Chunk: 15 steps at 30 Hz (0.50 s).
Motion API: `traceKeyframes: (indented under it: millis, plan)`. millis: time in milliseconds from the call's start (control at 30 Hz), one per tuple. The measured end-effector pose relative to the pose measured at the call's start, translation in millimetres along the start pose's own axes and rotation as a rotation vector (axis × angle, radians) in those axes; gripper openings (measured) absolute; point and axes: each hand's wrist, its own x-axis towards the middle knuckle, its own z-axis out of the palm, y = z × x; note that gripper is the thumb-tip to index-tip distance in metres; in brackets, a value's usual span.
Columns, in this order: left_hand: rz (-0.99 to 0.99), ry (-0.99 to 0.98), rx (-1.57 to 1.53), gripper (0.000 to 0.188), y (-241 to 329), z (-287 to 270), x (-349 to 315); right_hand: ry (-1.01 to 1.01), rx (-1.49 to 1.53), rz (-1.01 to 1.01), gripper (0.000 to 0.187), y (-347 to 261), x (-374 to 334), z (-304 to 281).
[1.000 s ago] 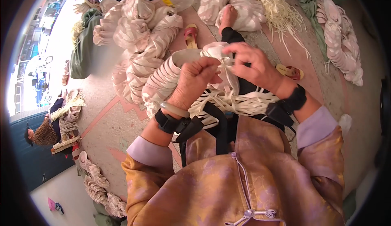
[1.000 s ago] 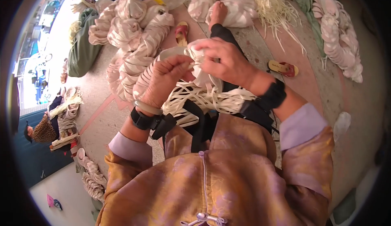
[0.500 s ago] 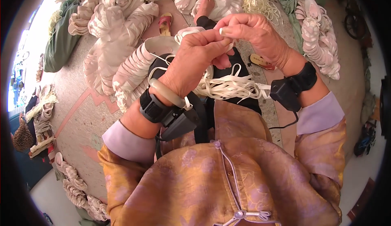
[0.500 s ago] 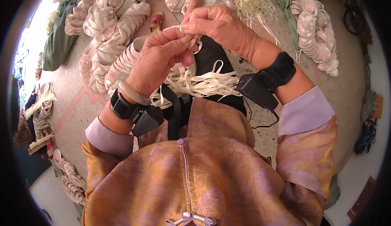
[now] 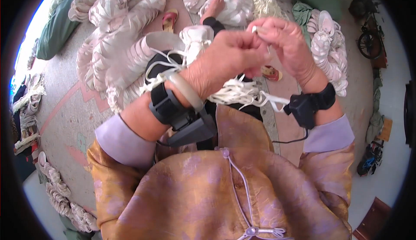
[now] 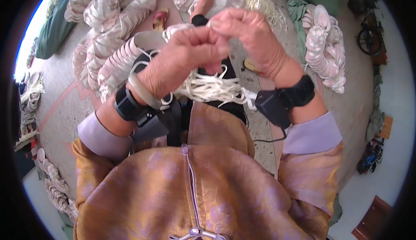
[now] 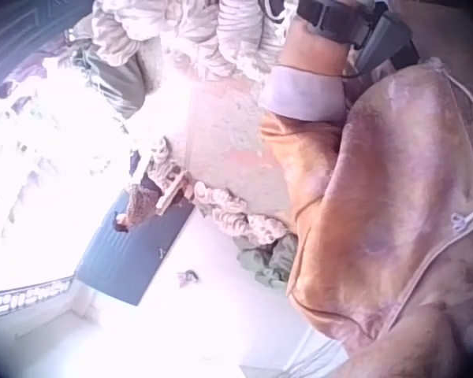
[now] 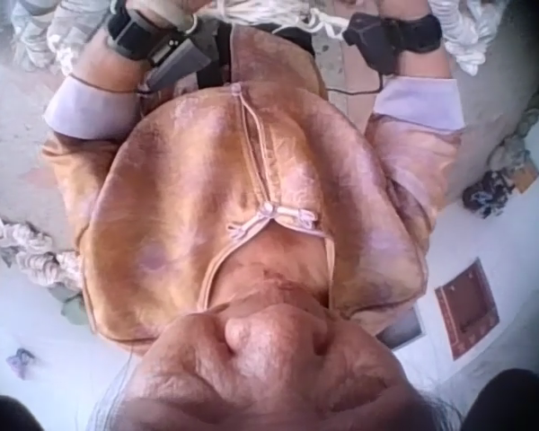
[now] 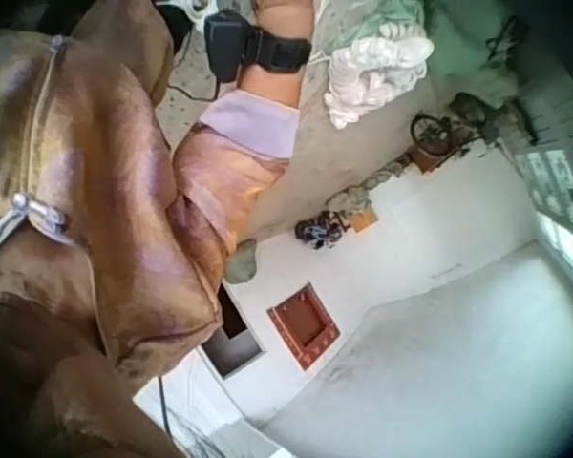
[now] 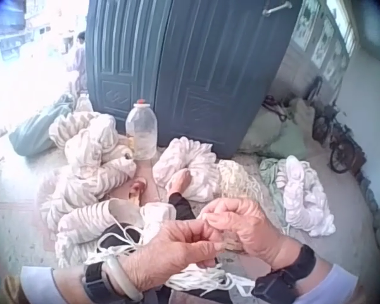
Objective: Grouping and tying together pink fabric shoe parts using white string or elastic.
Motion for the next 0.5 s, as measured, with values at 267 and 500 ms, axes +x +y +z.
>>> traceKeyframes:
  millis: [267,500]
  plan:
    - [-0.078,0.099,0.097,0.010,-12.4,-21.4,-1.4,-0.031,0.325,0.005,0.019,-0.5,-17.3,-10.7]
    - [-0.227,0.068,0.567,0.007,-77.3,-50.9,15.9,0.103,0.495,0.002,0.019,23.8,-41.6,-33.2]
